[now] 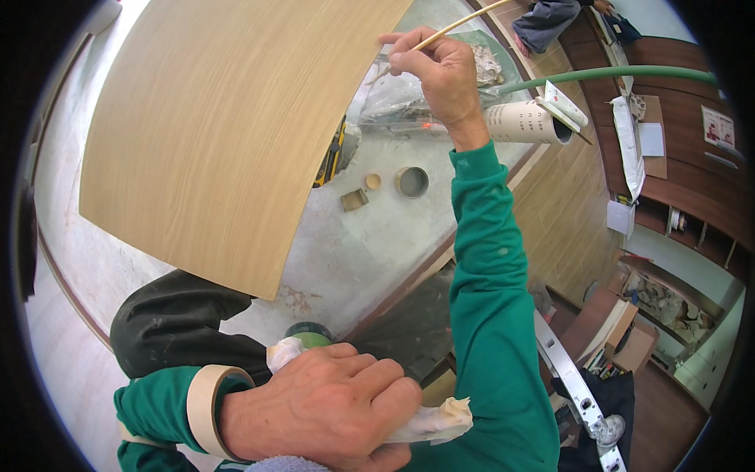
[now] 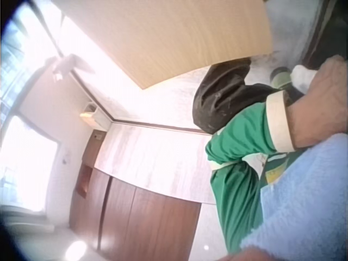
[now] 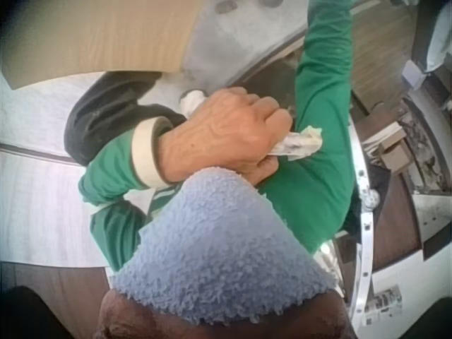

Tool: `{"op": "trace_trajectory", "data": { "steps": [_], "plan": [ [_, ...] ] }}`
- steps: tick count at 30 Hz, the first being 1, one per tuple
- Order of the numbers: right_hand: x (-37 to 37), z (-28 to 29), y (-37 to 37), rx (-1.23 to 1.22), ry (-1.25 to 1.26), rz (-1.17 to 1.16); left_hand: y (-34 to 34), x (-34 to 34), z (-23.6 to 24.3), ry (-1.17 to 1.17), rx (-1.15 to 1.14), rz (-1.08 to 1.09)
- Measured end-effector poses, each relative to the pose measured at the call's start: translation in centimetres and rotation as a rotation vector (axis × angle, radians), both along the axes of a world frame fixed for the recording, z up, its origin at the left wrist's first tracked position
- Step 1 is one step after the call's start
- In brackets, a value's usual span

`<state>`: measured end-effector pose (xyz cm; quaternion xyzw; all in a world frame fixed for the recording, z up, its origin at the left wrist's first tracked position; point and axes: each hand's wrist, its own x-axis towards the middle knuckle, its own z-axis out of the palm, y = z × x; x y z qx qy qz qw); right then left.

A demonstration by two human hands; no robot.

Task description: The person sits on the floor and applies a finish to a rectangular wooden board using a small brush. They repeatedly dip the brush into a container and wipe the board with a cloth between applications.

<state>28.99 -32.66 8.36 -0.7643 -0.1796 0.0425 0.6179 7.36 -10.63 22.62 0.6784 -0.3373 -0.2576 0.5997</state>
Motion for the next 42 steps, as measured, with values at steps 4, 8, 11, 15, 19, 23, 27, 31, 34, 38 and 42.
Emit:
{"op": "trace_trajectory", "data": {
  "steps": [4, 8, 11, 15, 19, 23, 27, 31, 34, 38, 42],
  "plan": [
    [-0.09, 0.4, 0.12, -0.045, -0.02, 0.003, -0.14, -0.1, -0.05, -0.004, 0.008, -0.002],
    [-0.32, 0.3, 0.3, -0.143, -0.103, -0.004, -0.2, -0.16, -0.14, -0.012, 0.0, 0.003],
    [-0.4, 0.24, 0.39, -0.178, -0.148, -0.014, -0.2, -0.2, -0.17, -0.012, 0.0, 0.009],
    [-0.46, 0.04, 0.43, -0.184, -0.154, -0.018, -0.27, -0.3, -0.28, -0.024, 0.004, 0.012],
    [-0.5, 0.08, 0.55, -0.206, -0.179, -0.017, -0.26, -0.35, -0.36, -0.022, -0.006, 0.025],
    [-0.42, -0.14, 0.49, -0.228, -0.202, -0.024, -0.19, -0.28, -0.43, -0.026, -0.01, 0.027],
    [-0.39, -0.25, 0.53, -0.247, -0.219, -0.028, -0.2, -0.37, -0.46, -0.026, -0.015, 0.037],
    [-0.29, -0.46, 0.47, -0.257, -0.235, -0.038, -0.1, -0.38, -0.38, -0.019, -0.012, 0.031],
    [-0.27, -0.46, 0.5, -0.235, -0.22, -0.046, -0.07, -0.39, -0.37, -0.021, -0.01, 0.03],
    [-0.18, -0.18, 0.54, -0.176, -0.142, -0.058, -0.07, -0.42, -0.31, -0.03, 0.003, 0.029],
    [-0.21, 0.02, 0.47, -0.183, -0.169, -0.027, 0.01, -0.27, -0.26, -0.031, -0.011, 0.048]
  ]
}}
